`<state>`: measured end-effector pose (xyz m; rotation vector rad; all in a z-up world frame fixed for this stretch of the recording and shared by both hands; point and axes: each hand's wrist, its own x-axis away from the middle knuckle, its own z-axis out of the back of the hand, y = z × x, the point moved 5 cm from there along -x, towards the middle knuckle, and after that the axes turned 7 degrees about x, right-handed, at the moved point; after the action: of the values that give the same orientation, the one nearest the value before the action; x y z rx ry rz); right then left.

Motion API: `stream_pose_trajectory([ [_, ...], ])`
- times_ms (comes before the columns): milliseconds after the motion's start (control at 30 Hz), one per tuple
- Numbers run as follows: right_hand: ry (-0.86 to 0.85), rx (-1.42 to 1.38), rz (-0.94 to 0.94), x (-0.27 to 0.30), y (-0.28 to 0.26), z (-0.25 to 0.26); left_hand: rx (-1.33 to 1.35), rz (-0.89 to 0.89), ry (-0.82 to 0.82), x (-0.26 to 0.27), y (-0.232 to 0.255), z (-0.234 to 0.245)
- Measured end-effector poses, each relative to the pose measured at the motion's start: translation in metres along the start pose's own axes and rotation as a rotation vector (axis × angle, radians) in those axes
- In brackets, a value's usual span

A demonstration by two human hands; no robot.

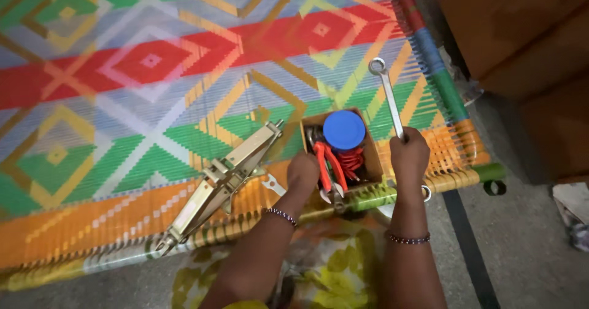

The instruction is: The person sits on the floor and uses a wrench to tighten a bolt on a scissor car jack. They rotate the jack to access different sides and continue tightening the bolt with the wrench.

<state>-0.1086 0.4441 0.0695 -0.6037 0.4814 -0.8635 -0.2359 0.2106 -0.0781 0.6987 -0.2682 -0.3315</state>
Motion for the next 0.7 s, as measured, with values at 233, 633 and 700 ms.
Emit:
stream_pose_trajectory([
  [233,-0.096,-0.056,0.053,0.003,-0.018,-0.005,0.166,0.249,0.1,0.016,0.058,0.059],
  [633,-0.43,-0.142,0.003,0.015,0.009,-0.055,0.496,-0.271,-0.07,0.103,0.034,0.097],
  [700,-0.411,-0.049,0.087,0.019,0.016,-0.067,0.332,-0.3,-0.091,0.104,0.033,0.101],
])
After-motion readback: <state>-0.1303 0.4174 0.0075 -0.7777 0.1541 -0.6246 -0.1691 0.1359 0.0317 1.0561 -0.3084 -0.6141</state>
